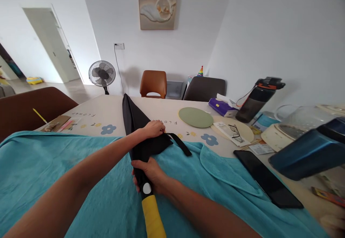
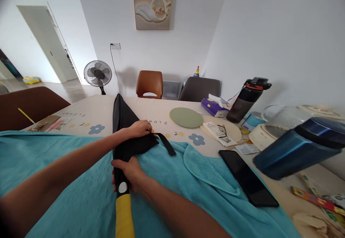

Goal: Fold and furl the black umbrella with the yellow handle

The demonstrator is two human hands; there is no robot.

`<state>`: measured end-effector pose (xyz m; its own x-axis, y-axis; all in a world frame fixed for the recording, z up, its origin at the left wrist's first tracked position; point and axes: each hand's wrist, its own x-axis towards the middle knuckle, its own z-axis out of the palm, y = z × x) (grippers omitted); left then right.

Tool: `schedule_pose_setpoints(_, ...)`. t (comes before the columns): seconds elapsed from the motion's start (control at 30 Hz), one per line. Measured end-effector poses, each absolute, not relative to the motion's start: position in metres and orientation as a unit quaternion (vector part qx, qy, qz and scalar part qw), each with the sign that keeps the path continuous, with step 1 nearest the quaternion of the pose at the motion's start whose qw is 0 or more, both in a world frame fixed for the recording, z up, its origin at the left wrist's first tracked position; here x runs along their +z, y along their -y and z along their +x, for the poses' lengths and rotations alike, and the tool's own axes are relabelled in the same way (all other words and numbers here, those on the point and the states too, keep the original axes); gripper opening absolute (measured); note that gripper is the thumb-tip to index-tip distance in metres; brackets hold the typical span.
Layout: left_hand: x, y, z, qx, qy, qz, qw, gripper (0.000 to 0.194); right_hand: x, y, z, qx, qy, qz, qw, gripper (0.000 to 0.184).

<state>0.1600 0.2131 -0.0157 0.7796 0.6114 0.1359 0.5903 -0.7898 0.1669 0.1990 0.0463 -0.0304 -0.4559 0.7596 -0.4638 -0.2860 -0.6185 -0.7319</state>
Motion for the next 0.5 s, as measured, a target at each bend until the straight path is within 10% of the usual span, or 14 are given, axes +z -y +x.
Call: schedule_pose_setpoints(0.5, 0.051, -0.17, 0.056, 0.409, -0.387, 0.818, 0.116, 0.025, -0.035, -0.048, 0.2, 0.799, 0.3, -0.404, 0.33, 0.026)
